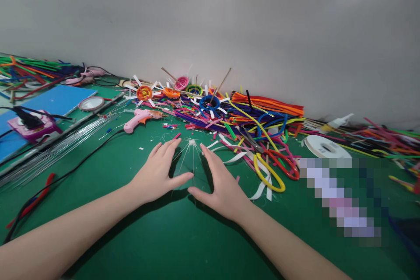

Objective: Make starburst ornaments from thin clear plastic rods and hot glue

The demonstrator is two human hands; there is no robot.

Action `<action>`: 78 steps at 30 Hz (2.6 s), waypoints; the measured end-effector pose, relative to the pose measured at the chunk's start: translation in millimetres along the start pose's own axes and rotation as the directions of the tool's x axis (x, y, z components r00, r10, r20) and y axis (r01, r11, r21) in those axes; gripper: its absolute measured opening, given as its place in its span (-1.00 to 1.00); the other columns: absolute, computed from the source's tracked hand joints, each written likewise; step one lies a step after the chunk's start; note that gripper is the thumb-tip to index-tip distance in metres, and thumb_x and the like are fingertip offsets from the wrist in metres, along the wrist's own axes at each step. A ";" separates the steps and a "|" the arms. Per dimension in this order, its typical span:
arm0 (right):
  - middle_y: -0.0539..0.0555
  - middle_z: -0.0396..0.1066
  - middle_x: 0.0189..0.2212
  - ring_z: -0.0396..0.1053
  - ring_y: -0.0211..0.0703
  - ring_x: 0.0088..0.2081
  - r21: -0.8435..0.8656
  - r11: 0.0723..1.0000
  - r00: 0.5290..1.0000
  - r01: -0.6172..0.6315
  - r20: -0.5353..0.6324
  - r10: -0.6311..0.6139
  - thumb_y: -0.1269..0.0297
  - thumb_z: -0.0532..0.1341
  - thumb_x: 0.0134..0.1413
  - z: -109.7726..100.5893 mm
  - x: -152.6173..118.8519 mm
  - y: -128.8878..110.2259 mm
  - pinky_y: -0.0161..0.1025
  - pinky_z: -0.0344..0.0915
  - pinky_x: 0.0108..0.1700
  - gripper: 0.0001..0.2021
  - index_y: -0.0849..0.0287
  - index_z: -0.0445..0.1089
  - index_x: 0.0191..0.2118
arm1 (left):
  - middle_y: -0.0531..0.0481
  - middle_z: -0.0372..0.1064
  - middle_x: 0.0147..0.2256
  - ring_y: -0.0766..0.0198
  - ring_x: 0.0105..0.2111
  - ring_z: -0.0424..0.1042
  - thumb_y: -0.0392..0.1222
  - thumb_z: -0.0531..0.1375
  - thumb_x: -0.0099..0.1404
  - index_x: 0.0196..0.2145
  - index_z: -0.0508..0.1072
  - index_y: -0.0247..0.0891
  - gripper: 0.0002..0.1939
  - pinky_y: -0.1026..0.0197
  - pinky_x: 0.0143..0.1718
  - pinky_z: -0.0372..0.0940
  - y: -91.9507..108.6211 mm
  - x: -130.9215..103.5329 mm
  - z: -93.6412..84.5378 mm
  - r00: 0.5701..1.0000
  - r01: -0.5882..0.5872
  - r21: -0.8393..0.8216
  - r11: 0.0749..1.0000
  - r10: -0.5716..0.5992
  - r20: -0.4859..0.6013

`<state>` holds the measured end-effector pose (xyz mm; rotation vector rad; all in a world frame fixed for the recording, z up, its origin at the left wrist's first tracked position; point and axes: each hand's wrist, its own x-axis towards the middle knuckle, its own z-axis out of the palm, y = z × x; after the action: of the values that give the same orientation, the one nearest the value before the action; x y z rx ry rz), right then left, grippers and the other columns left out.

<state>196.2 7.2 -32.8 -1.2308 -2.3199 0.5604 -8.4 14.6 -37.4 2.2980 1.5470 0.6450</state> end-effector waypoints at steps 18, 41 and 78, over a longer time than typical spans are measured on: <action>0.20 -0.15 0.33 -0.12 0.09 0.31 0.027 0.999 0.999 0.038 0.004 -0.038 0.19 0.11 0.11 -2.7 -0.3 -1.9 0.16 0.03 0.24 -0.22 0.10 -0.33 0.35 | -0.28 0.01 0.24 -0.08 0.23 0.05 0.23 0.12 0.15 0.26 -0.09 -0.26 -0.13 -0.23 0.21 -0.03 5.8 -0.5 -0.1 0.999 0.013 -0.023 1.000 -0.014 -0.031; 0.22 -0.13 0.32 -0.11 0.08 0.31 -0.019 0.998 0.998 0.054 -0.014 -0.054 0.20 0.12 0.09 1.2 -0.5 0.7 0.13 0.04 0.24 -0.20 0.13 -0.35 0.35 | -0.29 -0.02 0.26 -0.07 0.24 0.01 0.20 0.10 0.16 0.26 -0.10 -0.28 -0.14 -0.22 0.21 -0.03 5.9 -0.6 -0.4 1.000 0.020 -0.032 0.999 -0.020 -0.006; 0.24 -0.13 0.32 -0.11 0.09 0.31 -0.026 1.000 1.000 0.011 0.026 -0.011 0.07 0.23 0.01 -1.0 -0.4 -2.0 0.11 0.04 0.25 -0.08 0.14 -0.35 0.34 | -0.31 -0.02 0.25 -0.05 0.26 -0.02 0.23 0.07 0.20 0.25 -0.07 -0.32 -0.17 -0.21 0.23 -0.05 3.2 -1.0 1.6 1.000 0.010 -0.026 1.000 -0.009 0.015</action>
<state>195.7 5.9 -31.0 -1.2289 -2.3615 0.5470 -5.3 12.5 -37.4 2.2703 1.5330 0.6399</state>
